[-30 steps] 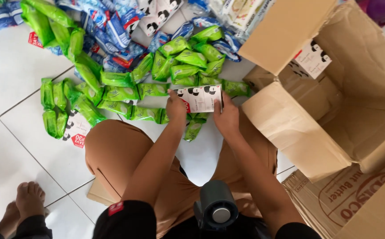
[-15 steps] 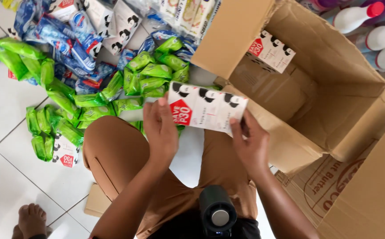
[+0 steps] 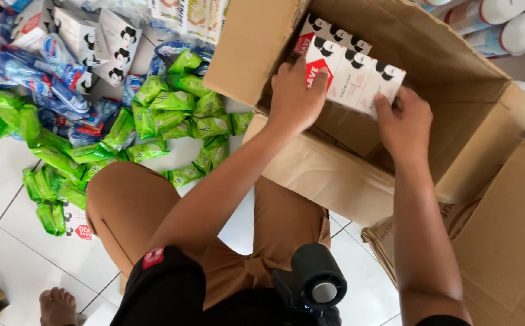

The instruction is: Packing various grocery items, such as soap sachets and detergent packs, into a cardboard box.

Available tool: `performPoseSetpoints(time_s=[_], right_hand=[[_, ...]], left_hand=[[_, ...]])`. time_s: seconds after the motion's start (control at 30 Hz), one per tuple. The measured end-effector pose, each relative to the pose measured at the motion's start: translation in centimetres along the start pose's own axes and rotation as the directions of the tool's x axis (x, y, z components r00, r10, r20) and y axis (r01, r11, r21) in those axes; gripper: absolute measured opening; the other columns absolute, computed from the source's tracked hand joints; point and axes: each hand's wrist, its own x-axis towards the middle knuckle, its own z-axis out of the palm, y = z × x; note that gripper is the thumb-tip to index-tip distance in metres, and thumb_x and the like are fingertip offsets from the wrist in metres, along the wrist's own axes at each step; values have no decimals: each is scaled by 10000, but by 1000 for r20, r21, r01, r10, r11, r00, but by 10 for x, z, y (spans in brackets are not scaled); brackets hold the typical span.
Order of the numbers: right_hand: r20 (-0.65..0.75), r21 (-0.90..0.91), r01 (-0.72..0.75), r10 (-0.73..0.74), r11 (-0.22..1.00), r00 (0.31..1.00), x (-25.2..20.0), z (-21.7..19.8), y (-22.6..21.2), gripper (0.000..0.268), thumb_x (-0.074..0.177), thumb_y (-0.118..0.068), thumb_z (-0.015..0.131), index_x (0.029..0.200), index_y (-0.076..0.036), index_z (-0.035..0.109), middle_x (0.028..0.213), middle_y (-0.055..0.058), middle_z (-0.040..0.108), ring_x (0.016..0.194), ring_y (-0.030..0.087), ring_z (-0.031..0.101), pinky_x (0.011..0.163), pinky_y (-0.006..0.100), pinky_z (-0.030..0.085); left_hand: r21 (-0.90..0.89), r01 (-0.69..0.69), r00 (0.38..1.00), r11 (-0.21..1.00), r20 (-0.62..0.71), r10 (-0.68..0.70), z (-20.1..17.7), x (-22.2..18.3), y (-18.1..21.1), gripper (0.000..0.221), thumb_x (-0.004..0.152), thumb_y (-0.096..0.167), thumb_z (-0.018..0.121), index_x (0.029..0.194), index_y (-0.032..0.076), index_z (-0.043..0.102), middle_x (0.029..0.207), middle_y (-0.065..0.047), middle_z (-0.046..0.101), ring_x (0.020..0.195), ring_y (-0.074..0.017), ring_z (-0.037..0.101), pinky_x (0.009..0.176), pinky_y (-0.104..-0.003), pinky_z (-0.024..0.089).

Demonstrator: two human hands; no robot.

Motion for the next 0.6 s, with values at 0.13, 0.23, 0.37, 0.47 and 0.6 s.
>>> performPoseSetpoints(time_s=[0.13,0.23,0.37,0.47,0.6], right_hand=[[27,53,50,-51,997,998,50,32,73,204,1004,-78,711,1162,51,708,1027,119,770,912,131,727,814,299,553],[83,227,36,-56,973,995,80,55,103,261,905,-55,771,1141,37,707,1097,129,776,992,170,745,878,321,567],[134,72,-22,13,997,991,100,81,128,478,743,-64,883,1160,38,673,1085,164,765,963,209,723,856,340,554],[144,112,-51,34,992,989,107,101,145,537,750,-47,867,1229,35,636,1142,165,756,1021,215,725,890,344,559],[126,306,-69,31,949,992,114,118,171,537,846,8,802,1330,37,572,1281,169,713,1185,234,701,1001,355,553]], left_hand=[[75,130,991,989,20,-132,74,50,-77,381,860,275,616,1167,60,689,1063,-226,681,1085,-439,570,958,-522,381],[-7,323,937,947,142,-318,114,79,-123,408,834,215,588,1196,82,720,1148,-210,744,1186,-394,674,1022,-442,522],[2,284,958,959,-43,-284,131,99,-138,534,687,150,715,1202,33,640,1157,-236,714,1140,-413,642,976,-447,508],[-31,331,939,943,-86,-333,132,107,-141,566,664,124,703,1218,33,631,1138,-233,717,1118,-413,643,966,-447,502],[-113,315,936,942,-125,-328,136,113,-155,598,711,104,640,1302,22,613,1163,-243,714,1133,-401,659,972,-428,513]])
